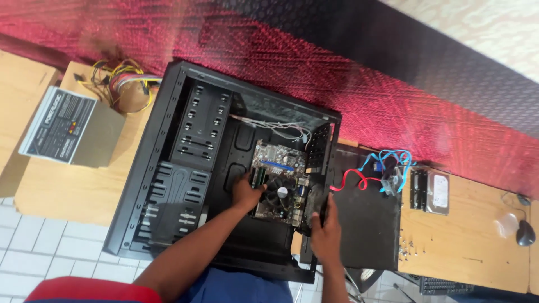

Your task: Installing a motherboard and I/O shield into a computer case and securing it with screws.

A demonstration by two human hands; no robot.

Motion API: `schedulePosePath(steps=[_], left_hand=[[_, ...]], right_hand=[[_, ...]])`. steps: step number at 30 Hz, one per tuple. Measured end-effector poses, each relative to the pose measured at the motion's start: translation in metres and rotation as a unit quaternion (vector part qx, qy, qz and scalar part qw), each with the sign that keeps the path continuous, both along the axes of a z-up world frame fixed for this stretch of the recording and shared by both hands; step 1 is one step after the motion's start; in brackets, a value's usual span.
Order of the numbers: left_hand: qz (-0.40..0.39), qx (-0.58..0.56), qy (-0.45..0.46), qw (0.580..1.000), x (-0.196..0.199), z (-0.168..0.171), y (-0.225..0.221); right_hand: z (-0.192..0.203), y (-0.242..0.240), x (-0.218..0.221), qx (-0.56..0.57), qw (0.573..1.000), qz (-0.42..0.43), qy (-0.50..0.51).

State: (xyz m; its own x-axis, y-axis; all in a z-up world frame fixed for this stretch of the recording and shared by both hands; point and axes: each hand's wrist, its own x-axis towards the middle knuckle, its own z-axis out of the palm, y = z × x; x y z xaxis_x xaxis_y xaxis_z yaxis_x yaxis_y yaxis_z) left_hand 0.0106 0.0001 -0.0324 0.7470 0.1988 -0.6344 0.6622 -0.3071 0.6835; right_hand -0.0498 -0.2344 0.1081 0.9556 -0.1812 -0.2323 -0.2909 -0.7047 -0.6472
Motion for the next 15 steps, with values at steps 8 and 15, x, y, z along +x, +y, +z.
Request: schedulePosePath(steps=[8, 15], left_hand=[[-0.020, 0.038, -0.020, 0.999, -0.001, -0.032, -0.006], [-0.033, 0.059, -0.041, 0.997, -0.003, -0.035, -0.013]], right_hand=[[0.003, 0.018, 0.001, -0.014, 0.998, -0.003, -0.055], [0.004, 0.019, 0.003, -0.033, 0.997, -0.005, -0.063]])
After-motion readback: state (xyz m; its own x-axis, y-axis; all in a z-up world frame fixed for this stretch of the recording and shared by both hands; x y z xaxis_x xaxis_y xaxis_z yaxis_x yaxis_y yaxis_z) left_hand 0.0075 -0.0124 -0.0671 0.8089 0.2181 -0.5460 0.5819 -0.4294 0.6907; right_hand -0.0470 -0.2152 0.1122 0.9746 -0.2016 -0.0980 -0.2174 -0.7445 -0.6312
